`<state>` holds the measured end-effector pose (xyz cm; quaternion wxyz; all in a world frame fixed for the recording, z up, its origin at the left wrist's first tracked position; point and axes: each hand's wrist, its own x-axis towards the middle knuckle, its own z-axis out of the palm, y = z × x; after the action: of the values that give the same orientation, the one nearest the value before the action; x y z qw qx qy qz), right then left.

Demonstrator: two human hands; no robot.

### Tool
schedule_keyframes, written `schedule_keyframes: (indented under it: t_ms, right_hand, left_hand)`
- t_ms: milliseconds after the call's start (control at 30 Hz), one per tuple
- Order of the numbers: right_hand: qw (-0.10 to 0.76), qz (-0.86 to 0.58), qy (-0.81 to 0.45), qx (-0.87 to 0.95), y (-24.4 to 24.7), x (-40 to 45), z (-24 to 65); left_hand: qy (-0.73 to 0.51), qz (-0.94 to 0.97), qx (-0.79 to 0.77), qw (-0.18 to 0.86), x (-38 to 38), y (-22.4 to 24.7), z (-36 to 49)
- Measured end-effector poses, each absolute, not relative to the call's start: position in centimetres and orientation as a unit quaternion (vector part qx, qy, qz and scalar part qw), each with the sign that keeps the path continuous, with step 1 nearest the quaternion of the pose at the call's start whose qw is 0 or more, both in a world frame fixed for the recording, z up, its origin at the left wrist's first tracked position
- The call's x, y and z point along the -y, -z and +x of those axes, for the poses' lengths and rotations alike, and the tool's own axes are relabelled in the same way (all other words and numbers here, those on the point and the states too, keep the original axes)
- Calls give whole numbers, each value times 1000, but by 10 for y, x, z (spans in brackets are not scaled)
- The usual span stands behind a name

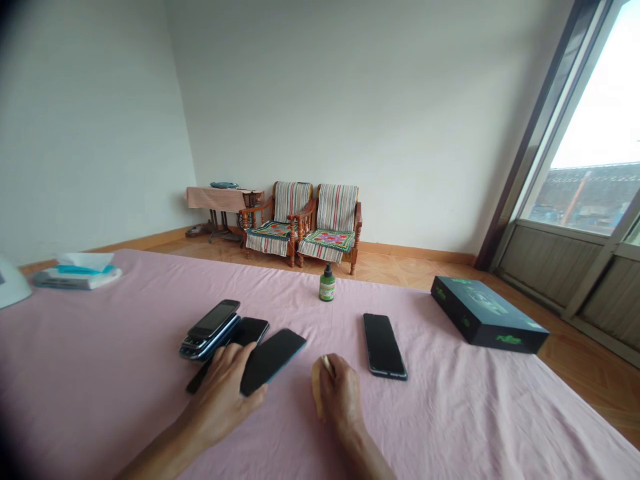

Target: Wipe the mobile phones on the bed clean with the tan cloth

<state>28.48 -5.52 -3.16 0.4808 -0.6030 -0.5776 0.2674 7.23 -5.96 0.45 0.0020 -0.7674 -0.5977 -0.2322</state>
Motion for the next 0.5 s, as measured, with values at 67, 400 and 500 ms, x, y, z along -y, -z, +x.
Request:
schedule_keyframes:
  t_ms: [67,400,500]
  right_hand:
    - [485,-609,-259,572,32,54,288]
    - [535,-660,-166,501,32,45,313]
    - [546,-661,-159,489,35,42,322]
  left_hand:
    - [218,-773,596,-16,56,-5,86]
    - [156,-796,539,-228,68,0,122]
    - [180,-821,479,-253,71,-4,123]
